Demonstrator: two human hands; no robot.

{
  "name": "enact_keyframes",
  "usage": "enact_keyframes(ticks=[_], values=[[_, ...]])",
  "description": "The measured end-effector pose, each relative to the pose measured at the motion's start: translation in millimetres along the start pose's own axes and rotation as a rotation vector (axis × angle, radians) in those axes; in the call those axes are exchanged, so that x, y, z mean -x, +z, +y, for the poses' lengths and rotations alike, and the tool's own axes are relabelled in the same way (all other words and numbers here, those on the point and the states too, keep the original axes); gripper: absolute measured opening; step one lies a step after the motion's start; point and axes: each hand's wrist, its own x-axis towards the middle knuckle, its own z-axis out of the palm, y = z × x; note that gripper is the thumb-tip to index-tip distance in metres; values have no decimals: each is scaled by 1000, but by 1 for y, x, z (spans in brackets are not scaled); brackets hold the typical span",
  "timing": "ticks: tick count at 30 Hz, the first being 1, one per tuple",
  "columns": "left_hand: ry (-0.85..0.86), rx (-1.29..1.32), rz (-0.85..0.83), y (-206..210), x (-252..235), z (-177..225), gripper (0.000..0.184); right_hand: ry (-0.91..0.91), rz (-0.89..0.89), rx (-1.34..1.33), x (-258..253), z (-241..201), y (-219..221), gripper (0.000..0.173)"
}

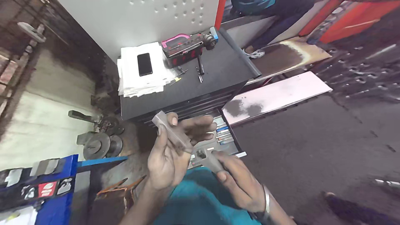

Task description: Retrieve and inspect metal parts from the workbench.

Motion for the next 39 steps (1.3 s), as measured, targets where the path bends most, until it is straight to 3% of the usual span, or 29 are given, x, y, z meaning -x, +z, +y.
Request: enact_keyframes(ticks=[6, 11, 16, 19, 21, 24, 28, 31, 33, 36, 39], values=[[11, 33, 1, 10, 4, -8, 39, 38, 14, 28, -5, 2, 4, 56], [177, -330, 61, 1, 10, -15, 34, 50, 85, 63, -3, 0, 3, 54], [160, -483, 48, 0, 9, -26, 33, 129, 115, 59, -6, -9, 8, 52], [190, -525, 76, -3, 8, -28, 32, 220, 169, -119, -8, -15, 12, 55], [218, -544, 136, -8, 8, -35, 32, 224, 201, -326, -12, -15, 14, 70], [193, -602, 167, -25, 9, -63, 31, 261, 389, -710, -17, -2, 23, 87], [8, -722, 159, -39, 16, -107, 36, 289, 576, -847, -15, 28, 33, 78], [-210, -909, 107, -64, 8, -134, 41, 469, 586, -763, 10, 76, 29, 75], [-451, -1075, 93, -111, -2, -168, 40, 719, 525, -601, 44, 125, 18, 65], [-871, -1377, 54, -207, -16, -243, 39, 1143, 300, -359, 134, 188, -5, 55], [-1202, -1612, -109, -275, -30, -318, 51, 1504, 151, -220, 233, 210, -30, 46]])
